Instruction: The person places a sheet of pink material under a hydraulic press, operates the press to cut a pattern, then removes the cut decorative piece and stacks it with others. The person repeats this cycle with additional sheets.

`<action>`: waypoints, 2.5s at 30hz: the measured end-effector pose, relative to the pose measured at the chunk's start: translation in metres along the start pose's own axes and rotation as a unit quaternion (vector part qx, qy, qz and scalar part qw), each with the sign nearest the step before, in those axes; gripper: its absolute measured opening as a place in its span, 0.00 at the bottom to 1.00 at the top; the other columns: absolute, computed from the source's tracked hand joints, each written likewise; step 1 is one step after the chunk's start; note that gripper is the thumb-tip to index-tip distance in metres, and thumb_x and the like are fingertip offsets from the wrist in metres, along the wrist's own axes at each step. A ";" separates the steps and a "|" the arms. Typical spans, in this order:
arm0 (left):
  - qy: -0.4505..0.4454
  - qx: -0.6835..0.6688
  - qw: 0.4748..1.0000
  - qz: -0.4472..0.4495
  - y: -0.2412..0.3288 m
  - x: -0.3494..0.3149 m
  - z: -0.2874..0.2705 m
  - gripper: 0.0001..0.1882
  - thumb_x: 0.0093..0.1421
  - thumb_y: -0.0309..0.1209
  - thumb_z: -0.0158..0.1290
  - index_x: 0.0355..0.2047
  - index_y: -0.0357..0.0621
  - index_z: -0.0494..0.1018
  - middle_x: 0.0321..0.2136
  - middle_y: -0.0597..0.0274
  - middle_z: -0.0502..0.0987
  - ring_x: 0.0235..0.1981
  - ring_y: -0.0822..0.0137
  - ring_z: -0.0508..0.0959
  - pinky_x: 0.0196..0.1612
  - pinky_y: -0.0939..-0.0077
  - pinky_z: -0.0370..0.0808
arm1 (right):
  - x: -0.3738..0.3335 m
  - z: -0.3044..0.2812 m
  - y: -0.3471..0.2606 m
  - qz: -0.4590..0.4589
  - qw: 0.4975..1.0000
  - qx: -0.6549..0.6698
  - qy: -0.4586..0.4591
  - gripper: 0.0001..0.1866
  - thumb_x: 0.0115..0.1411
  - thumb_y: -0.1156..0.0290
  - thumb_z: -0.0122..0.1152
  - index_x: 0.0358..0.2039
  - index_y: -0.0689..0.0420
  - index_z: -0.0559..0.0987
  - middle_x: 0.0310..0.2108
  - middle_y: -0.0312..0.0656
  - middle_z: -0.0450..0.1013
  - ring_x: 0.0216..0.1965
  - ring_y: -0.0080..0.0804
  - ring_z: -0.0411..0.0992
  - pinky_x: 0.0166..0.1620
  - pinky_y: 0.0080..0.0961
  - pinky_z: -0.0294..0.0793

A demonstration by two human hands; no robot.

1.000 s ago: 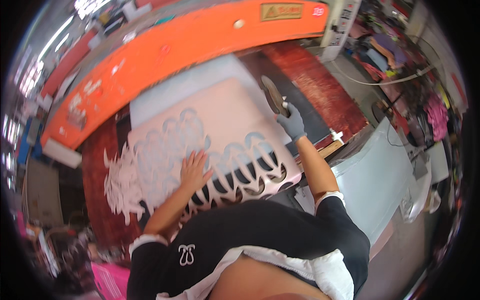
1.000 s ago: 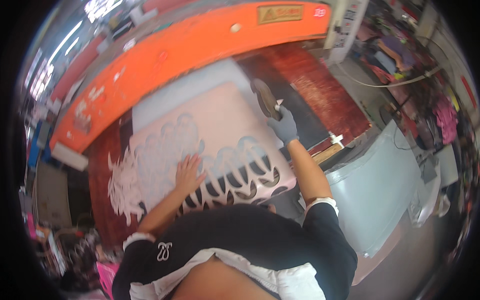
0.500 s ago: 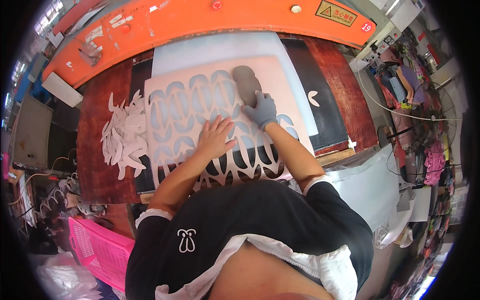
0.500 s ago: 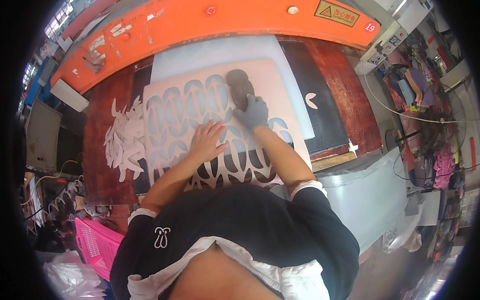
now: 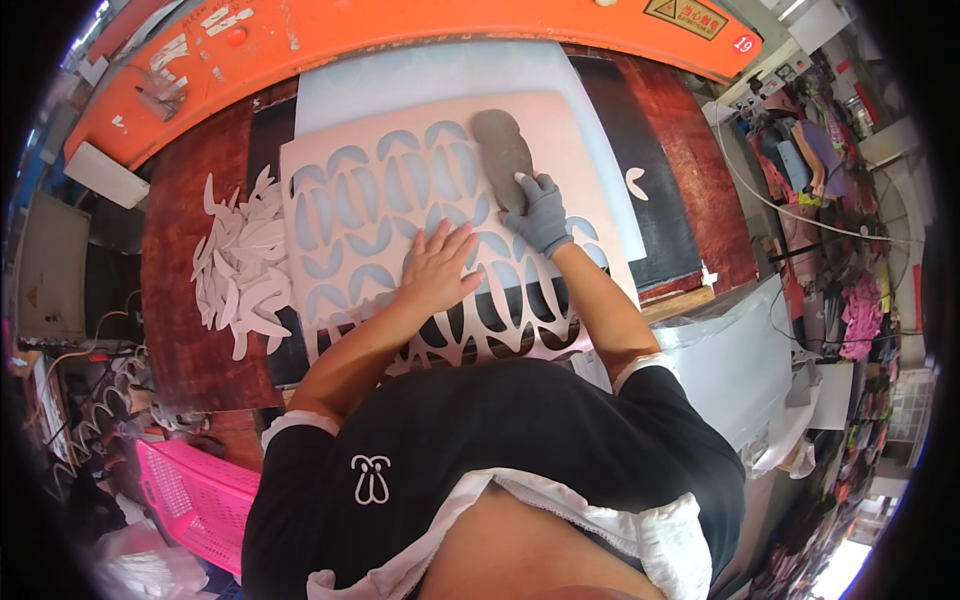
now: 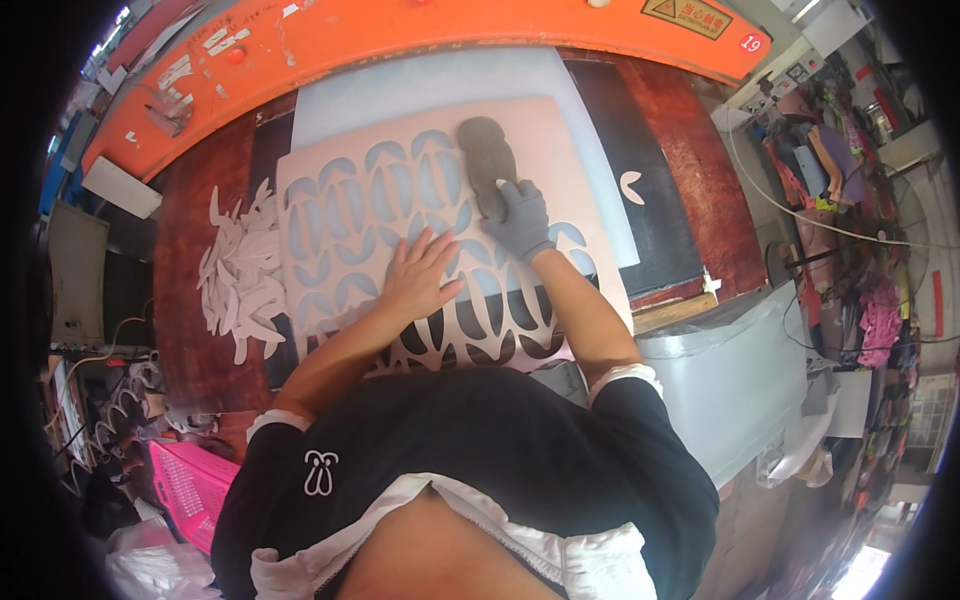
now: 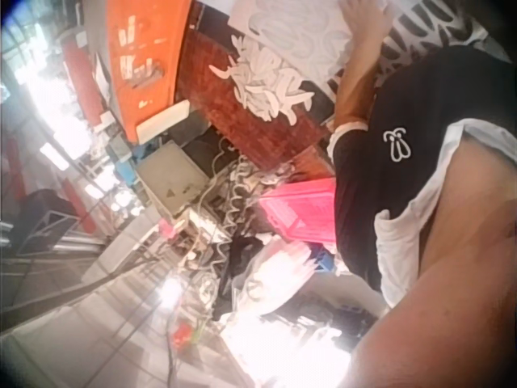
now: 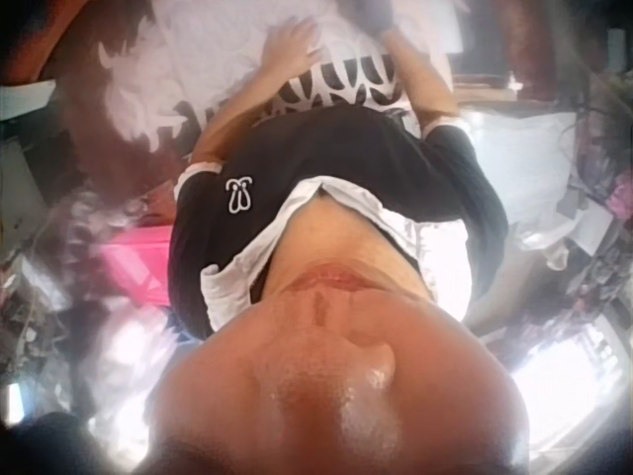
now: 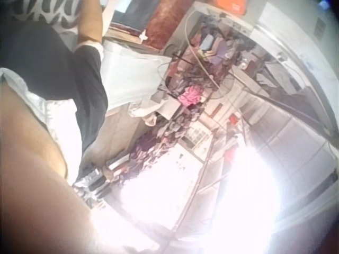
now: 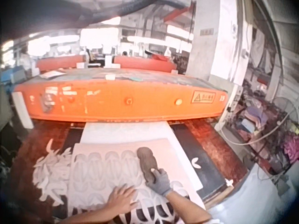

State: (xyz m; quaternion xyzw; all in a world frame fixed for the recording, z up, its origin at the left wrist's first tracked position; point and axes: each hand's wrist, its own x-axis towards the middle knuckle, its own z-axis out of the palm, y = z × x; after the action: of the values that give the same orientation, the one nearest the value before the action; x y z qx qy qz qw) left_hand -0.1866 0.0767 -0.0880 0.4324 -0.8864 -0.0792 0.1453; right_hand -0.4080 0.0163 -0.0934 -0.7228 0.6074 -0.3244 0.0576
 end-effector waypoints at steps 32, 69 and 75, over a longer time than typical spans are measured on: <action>0.084 -0.114 0.986 0.084 -0.020 -0.050 -0.017 0.16 0.48 0.35 0.55 0.38 0.45 0.73 0.46 0.60 0.70 0.52 0.56 0.65 0.55 0.54 0.57 | -0.175 -0.092 0.036 0.137 0.975 -0.121 0.126 0.13 0.47 0.68 0.59 0.33 0.59 0.73 0.33 0.49 0.70 0.36 0.49 0.68 0.40 0.41 0.67; 0.303 0.125 0.923 -0.202 0.016 -0.212 0.003 0.08 0.46 0.33 0.54 0.24 0.45 0.69 0.26 0.60 0.71 0.32 0.54 0.70 0.39 0.60 0.64 | -0.167 -0.138 0.068 0.023 0.978 -0.031 0.207 0.12 0.51 0.63 0.55 0.32 0.58 0.73 0.31 0.47 0.70 0.34 0.49 0.68 0.37 0.39 0.67; 0.333 0.141 0.910 -0.203 0.011 -0.211 0.011 0.07 0.47 0.33 0.53 0.24 0.45 0.68 0.23 0.61 0.70 0.31 0.55 0.69 0.38 0.60 0.63 | -0.085 -0.233 0.097 0.105 0.907 0.229 0.336 0.17 0.59 0.61 0.45 0.36 0.63 0.73 0.30 0.51 0.70 0.34 0.43 0.69 0.40 0.32 0.67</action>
State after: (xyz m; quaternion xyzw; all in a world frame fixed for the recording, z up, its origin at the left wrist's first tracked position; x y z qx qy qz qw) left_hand -0.0754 0.2497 -0.1357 0.6205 -0.6815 0.1671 0.3500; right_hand -0.6196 0.1415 0.0083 -0.4701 0.5719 -0.6706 0.0474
